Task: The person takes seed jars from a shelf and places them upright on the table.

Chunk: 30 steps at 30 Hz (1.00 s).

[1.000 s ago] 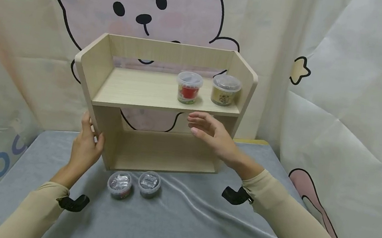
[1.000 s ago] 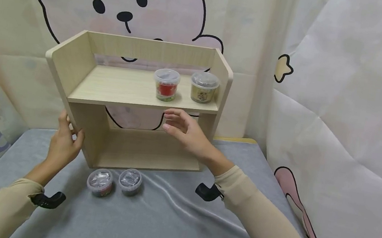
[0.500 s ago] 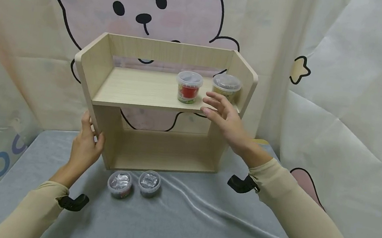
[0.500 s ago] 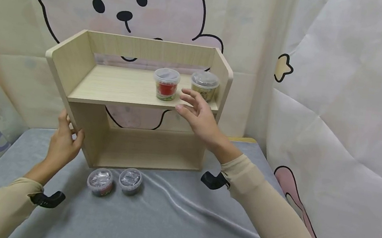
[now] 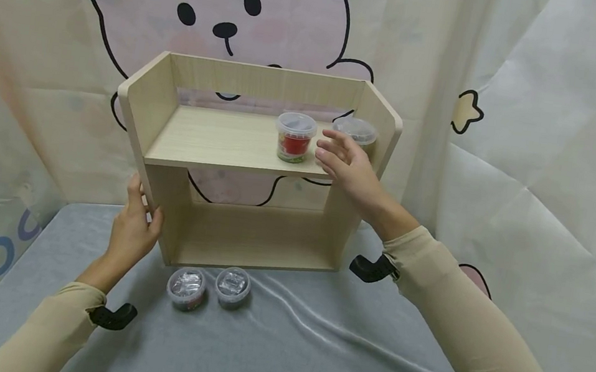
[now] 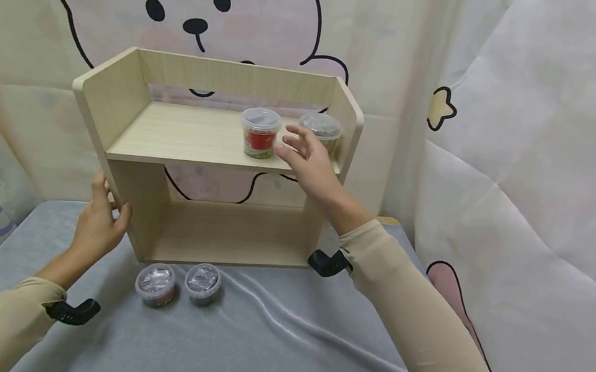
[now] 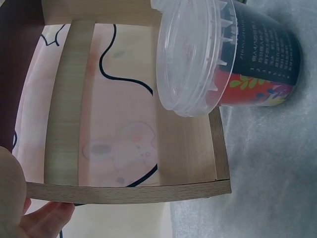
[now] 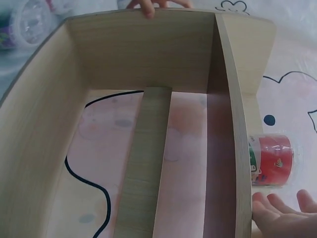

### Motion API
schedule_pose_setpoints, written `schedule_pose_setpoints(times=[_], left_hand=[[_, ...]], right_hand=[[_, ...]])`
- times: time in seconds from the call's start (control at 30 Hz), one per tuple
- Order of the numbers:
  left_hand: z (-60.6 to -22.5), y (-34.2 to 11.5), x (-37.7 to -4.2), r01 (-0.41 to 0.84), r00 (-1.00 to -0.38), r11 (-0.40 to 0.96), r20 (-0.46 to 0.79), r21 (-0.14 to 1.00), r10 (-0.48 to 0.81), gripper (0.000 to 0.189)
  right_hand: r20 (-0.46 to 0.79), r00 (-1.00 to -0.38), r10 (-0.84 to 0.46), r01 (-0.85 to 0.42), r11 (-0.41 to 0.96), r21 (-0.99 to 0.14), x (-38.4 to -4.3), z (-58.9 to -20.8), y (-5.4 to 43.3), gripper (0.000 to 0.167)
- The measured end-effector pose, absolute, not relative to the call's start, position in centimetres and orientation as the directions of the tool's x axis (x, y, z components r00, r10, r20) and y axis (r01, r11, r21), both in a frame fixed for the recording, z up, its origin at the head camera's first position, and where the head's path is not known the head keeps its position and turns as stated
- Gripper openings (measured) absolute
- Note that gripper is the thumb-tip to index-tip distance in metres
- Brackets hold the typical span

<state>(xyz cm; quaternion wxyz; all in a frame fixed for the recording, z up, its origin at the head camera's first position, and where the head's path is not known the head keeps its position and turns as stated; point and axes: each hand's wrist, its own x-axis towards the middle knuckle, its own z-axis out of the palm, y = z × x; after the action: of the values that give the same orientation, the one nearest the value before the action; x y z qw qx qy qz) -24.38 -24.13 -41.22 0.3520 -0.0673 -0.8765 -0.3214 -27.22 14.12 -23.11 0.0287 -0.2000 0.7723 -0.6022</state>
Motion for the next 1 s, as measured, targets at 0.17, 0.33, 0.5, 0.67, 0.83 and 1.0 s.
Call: schedule_pose_setpoints(times=[0.17,0.33,0.5,0.67,0.83,1.0], left_hand=[[-41.1,-24.2,-24.4,0.344,-0.744,0.784,0.660,0.516,-0.108,0.076],[-41.2,-24.2,-24.4,0.346,-0.741,0.790,0.663,0.507,-0.101,0.075],[-41.3,-24.2,-24.4,0.350,-0.741,0.790,0.664,0.503,-0.094,0.075],[-41.3,-24.1,-24.5,0.351,-0.741,0.793,0.666,0.498,-0.091,0.075],[-41.2,-24.1,-24.4,0.358,-0.742,0.790,0.665,0.498,-0.084,0.075],[-41.2,-24.1,-24.3,0.348,-0.750,0.790,0.655,0.504,-0.087,0.075]], right_hand=[[0.150,-0.937,-0.315,-0.207,0.155,-0.966,-28.2,-22.7,13.2,0.063],[0.111,-0.949,-0.293,-0.151,0.115,-0.982,-28.9,-22.3,12.5,0.068],[0.088,-0.951,-0.298,-0.130,0.123,-0.984,-29.7,-22.1,11.9,0.071],[0.102,-0.952,-0.289,-0.145,0.133,-0.980,-30.3,-22.2,11.3,0.071],[0.141,-0.950,-0.278,-0.179,0.118,-0.977,-30.8,-22.4,10.7,0.070],[0.157,-0.947,-0.281,-0.198,0.123,-0.972,-31.0,-22.5,10.1,0.069]])
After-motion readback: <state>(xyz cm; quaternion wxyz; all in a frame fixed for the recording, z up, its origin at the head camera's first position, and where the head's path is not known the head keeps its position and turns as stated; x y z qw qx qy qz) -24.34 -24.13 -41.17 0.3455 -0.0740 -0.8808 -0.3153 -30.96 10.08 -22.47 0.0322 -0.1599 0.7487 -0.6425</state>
